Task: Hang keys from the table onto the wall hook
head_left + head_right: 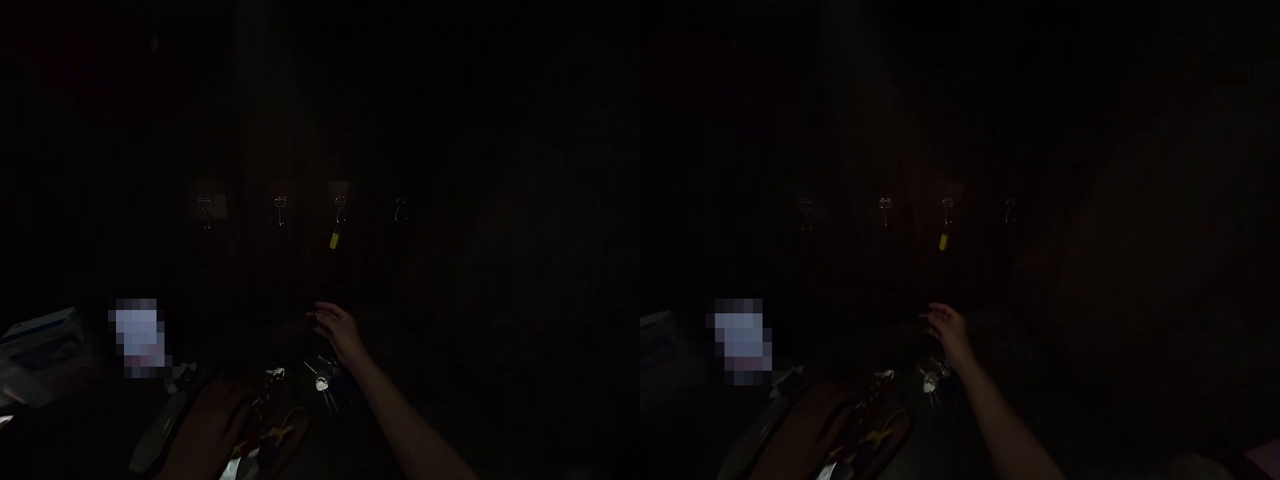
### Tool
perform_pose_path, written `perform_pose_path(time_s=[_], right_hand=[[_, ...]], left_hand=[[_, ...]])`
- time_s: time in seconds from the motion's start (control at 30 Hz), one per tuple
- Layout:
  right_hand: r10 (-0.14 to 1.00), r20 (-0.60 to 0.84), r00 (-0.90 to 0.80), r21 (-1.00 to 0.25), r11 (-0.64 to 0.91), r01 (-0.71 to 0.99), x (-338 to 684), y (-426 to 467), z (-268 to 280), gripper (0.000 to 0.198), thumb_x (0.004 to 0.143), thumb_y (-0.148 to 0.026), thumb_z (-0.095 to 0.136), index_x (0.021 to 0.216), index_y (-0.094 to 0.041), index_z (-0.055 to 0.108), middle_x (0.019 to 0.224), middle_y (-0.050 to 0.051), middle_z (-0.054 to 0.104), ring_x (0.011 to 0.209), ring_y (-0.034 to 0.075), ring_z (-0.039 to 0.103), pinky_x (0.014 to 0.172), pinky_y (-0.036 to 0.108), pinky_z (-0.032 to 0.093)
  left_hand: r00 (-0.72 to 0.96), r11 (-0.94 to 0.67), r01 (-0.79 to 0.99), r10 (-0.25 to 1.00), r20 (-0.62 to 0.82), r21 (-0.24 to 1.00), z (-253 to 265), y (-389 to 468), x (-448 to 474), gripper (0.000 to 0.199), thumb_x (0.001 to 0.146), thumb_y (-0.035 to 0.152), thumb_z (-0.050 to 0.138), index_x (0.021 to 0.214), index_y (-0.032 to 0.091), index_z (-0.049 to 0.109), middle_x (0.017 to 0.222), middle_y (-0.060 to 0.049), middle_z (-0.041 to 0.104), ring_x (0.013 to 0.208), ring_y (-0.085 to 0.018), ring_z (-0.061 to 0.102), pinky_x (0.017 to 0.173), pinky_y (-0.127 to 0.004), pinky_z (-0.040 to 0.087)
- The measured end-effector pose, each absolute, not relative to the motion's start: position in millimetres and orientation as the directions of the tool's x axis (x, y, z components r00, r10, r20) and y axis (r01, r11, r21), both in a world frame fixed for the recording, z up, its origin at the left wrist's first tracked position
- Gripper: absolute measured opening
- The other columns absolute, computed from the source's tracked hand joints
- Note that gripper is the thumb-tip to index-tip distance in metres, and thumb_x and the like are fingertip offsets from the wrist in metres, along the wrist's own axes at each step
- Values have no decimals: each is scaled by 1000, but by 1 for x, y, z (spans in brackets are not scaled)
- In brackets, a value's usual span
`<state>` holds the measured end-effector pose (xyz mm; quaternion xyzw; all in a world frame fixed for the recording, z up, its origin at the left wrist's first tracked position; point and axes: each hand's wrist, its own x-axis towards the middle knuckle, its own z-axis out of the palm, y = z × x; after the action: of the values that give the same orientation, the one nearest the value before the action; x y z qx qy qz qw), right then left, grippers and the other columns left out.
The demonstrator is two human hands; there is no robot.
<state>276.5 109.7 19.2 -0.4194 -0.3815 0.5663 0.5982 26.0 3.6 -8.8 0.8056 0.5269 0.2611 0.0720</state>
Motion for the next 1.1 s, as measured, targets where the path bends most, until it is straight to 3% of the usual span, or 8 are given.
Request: perform_pose_path(time_s=[0.17, 0.37, 0.6, 0.7, 0.8, 1.1], right_hand=[[998, -65, 3, -881, -56, -471, 283, 106, 25, 26, 58, -21, 73, 83, -18, 68, 79, 5, 69, 93, 21, 64, 72, 27, 49], [996, -30, -79, -829, -69, -555, 283, 106, 26, 22, 61, -27, 74, 79, -17, 66, 88, 6, 68, 91, 23, 65, 73, 33, 50], [986, -130, -103, -835, -165, -526, 286, 104, 29, 16, 69, -32, 63, 73, -17, 62, 65, 1, 63, 67, 16, 63, 68, 36, 51], [981, -177, -77, -818, -190, -543, 288, 106, 28, 18, 70, -32, 55, 64, -16, 60, 50, -4, 51, 48, 9, 50, 53, 26, 46], [980, -186, -67, -791, -190, -581, 290, 108, 29, 16, 67, -29, 53, 61, -16, 58, 48, -5, 45, 42, 7, 40, 42, 20, 35], [995, -98, 0, -747, -73, -661, 299, 108, 40, 22, 57, -13, 51, 75, -18, 62, 62, 0, 61, 59, 13, 57, 55, 26, 42]], left_hand=[[302, -429, 809, 890, 340, 402, -11, 2, 25, 28, 86, 30, 46, 110, 31, 61, 111, -2, 67, 100, -21, 62, 85, -37, 52], [304, -425, 801, 895, 326, 422, -18, 4, 21, 28, 85, 31, 46, 110, 33, 60, 113, 0, 65, 103, -20, 60, 87, -37, 51], [319, -444, 772, 890, 327, 455, -3, 3, 25, 30, 86, 32, 44, 111, 34, 60, 110, 1, 67, 99, -19, 62, 83, -31, 53], [317, -440, 773, 892, 323, 456, 3, 2, 27, 31, 86, 30, 42, 112, 35, 60, 108, 2, 67, 97, -19, 63, 80, -29, 54], [316, -433, 780, 895, 314, 451, 4, 2, 28, 31, 87, 30, 41, 111, 36, 60, 105, 4, 68, 93, -18, 65, 74, -26, 55], [342, -443, 789, 892, 295, 425, -6, 4, 23, 28, 88, 30, 43, 113, 32, 58, 111, 0, 64, 99, -18, 61, 83, -31, 52]])
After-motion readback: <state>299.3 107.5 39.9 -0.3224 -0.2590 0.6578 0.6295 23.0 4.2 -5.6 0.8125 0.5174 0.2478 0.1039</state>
